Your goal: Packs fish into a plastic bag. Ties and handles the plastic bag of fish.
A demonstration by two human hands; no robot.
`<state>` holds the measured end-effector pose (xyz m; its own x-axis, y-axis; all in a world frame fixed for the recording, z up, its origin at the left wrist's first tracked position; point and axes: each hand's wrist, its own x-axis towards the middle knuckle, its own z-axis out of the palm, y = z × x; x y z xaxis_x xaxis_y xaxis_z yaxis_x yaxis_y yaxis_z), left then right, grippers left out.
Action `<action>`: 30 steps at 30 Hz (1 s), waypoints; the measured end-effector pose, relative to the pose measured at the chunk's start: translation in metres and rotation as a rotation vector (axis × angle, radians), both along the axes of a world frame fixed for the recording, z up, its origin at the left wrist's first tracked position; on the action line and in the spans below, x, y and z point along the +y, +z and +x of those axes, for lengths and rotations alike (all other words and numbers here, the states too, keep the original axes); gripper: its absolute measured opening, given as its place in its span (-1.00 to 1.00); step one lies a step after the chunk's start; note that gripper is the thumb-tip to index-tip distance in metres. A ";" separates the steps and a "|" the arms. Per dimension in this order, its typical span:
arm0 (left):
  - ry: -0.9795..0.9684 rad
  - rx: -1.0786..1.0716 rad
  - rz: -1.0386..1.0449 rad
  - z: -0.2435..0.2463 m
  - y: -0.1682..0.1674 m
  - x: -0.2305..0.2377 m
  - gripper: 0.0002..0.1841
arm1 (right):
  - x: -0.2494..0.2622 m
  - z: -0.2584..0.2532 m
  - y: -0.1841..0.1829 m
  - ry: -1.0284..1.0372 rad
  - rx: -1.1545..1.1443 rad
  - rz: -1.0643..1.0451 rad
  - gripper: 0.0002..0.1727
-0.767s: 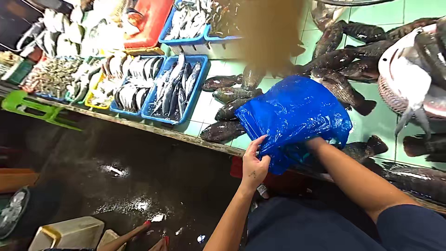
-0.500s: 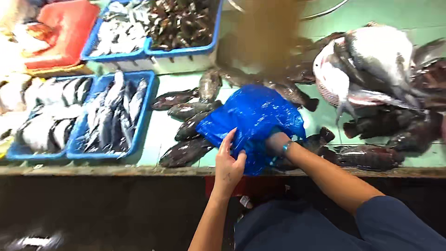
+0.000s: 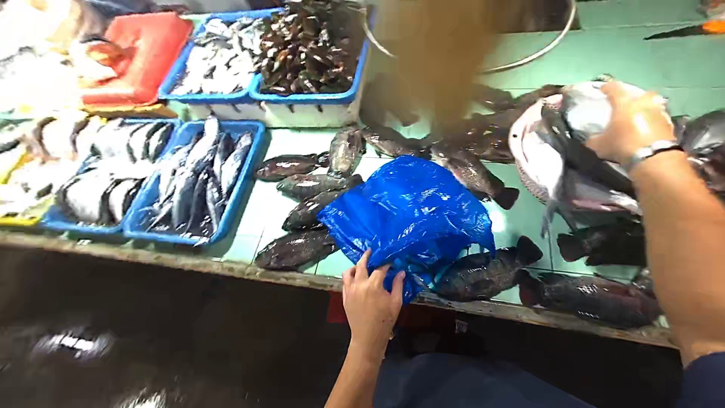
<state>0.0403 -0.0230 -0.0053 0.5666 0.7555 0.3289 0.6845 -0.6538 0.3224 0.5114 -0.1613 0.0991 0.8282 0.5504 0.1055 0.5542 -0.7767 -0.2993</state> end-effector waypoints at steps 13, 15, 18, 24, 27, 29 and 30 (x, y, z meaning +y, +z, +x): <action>-0.223 -0.074 -0.100 0.043 0.030 0.037 -0.69 | -0.034 -0.051 -0.029 -0.051 0.365 0.721 0.06; -0.281 -0.089 -0.181 0.045 0.035 0.045 -0.57 | -0.059 -0.090 -0.027 0.075 0.484 0.870 0.02; -0.360 -0.072 -0.254 0.046 0.047 0.056 -0.42 | -0.096 -0.163 -0.038 0.273 0.759 0.977 0.01; -0.458 0.012 -0.343 0.052 0.072 0.083 -0.06 | -0.080 -0.263 -0.081 0.453 1.152 0.962 0.13; -0.491 0.046 -0.336 0.046 0.076 0.085 0.00 | -0.027 -0.282 -0.098 0.309 1.223 0.904 0.12; -0.514 0.045 -0.312 0.040 0.072 0.082 0.02 | 0.025 -0.282 -0.117 0.195 1.065 0.880 0.05; -0.521 0.044 -0.299 0.037 0.067 0.080 0.02 | 0.049 -0.278 -0.129 0.162 0.945 0.831 0.01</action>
